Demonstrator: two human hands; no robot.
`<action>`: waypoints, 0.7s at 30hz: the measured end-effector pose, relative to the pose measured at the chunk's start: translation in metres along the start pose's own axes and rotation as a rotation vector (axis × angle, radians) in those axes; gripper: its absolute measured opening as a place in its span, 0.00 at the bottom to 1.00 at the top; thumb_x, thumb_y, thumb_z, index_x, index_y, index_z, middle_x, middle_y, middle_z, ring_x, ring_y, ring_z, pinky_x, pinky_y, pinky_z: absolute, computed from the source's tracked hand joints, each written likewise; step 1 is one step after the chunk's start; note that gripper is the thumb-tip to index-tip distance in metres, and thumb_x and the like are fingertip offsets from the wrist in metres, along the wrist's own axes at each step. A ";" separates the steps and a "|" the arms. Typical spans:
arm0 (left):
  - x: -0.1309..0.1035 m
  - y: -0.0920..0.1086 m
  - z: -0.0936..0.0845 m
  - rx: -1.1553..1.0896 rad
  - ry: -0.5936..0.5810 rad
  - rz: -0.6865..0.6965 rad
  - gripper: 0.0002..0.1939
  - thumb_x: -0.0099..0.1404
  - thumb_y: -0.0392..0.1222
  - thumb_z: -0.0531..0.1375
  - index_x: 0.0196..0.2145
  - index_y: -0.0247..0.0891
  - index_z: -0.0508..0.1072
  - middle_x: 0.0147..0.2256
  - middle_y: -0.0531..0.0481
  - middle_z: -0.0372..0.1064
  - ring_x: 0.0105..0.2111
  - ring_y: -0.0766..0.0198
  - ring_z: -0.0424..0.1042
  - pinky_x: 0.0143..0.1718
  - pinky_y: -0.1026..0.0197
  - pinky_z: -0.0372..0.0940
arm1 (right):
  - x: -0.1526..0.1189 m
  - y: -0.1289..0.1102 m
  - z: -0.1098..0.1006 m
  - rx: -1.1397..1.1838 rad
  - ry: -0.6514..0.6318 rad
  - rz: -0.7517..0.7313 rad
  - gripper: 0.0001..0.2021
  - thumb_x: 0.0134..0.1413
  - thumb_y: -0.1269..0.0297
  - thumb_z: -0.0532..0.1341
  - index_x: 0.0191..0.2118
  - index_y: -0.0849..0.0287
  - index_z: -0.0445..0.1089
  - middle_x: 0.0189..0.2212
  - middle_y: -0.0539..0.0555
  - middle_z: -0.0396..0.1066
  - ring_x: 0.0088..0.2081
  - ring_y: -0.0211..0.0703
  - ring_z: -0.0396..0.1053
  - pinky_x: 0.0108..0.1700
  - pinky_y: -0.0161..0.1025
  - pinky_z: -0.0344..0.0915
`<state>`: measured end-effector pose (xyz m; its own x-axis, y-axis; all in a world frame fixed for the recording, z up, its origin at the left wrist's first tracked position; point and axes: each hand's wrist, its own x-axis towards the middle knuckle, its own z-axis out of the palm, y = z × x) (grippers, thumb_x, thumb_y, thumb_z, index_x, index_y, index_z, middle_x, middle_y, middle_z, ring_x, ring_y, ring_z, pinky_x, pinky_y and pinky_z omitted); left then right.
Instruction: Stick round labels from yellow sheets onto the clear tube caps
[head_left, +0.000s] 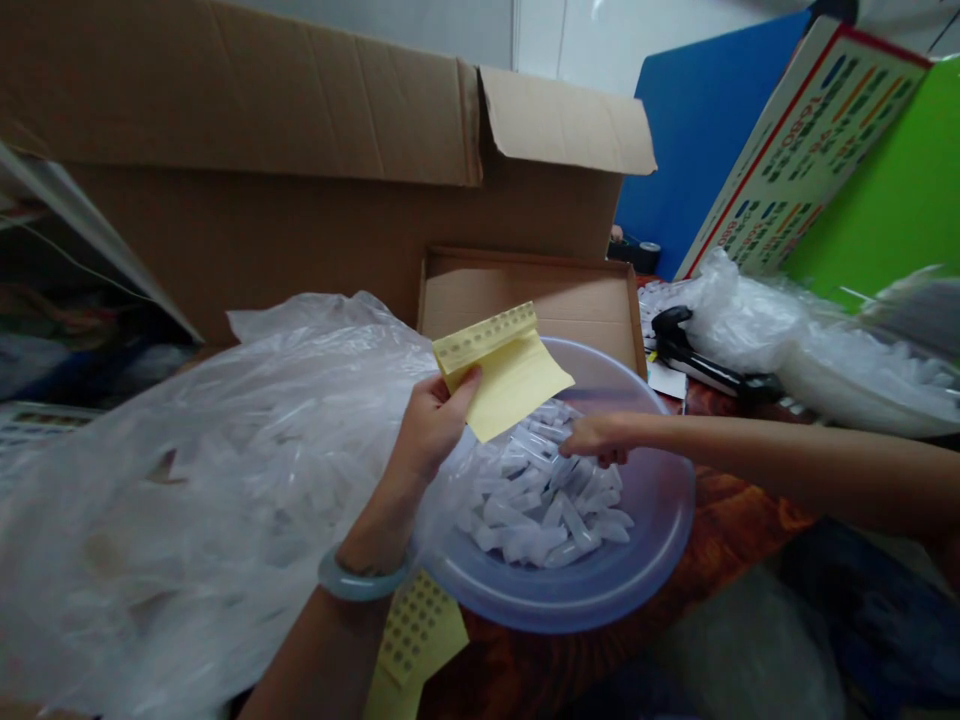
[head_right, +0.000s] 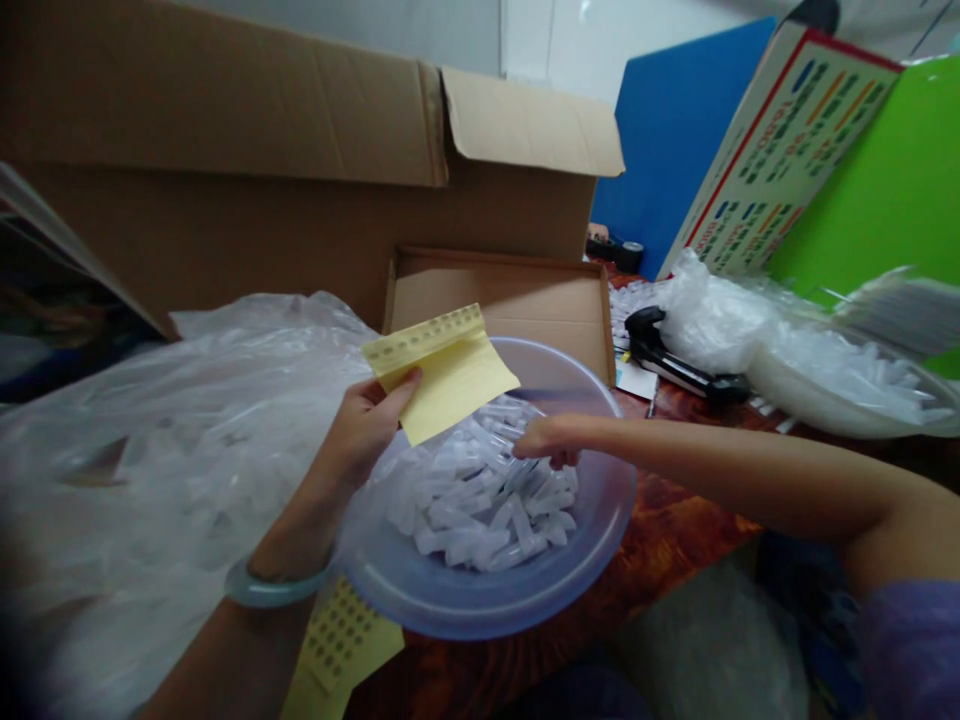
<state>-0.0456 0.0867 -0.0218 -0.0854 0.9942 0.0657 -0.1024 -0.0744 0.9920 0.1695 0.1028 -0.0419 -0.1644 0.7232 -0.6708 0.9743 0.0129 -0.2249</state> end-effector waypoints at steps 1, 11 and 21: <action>0.000 -0.002 0.000 0.015 -0.003 0.013 0.29 0.44 0.60 0.70 0.32 0.30 0.78 0.29 0.48 0.76 0.28 0.62 0.73 0.29 0.65 0.67 | 0.002 -0.007 0.007 0.013 -0.009 0.022 0.18 0.64 0.52 0.57 0.41 0.65 0.69 0.29 0.51 0.69 0.27 0.34 0.67 0.31 0.35 0.68; 0.000 -0.004 0.001 0.067 -0.022 0.114 0.15 0.53 0.49 0.64 0.29 0.31 0.78 0.26 0.50 0.73 0.26 0.64 0.71 0.26 0.68 0.65 | 0.019 -0.018 0.027 0.149 0.191 0.003 0.17 0.63 0.58 0.60 0.52 0.64 0.66 0.43 0.57 0.70 0.40 0.42 0.71 0.42 0.43 0.71; 0.002 -0.009 0.000 0.055 0.003 0.164 0.17 0.55 0.51 0.63 0.30 0.31 0.78 0.26 0.50 0.73 0.26 0.64 0.71 0.27 0.67 0.65 | -0.003 0.011 -0.016 0.604 0.170 -0.214 0.23 0.52 0.74 0.61 0.55 0.63 0.60 0.32 0.51 0.66 0.28 0.33 0.65 0.30 0.32 0.65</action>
<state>-0.0445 0.0897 -0.0306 -0.0994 0.9687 0.2273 -0.0321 -0.2314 0.9723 0.1833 0.1121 -0.0312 -0.2701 0.8471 -0.4576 0.6567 -0.1855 -0.7310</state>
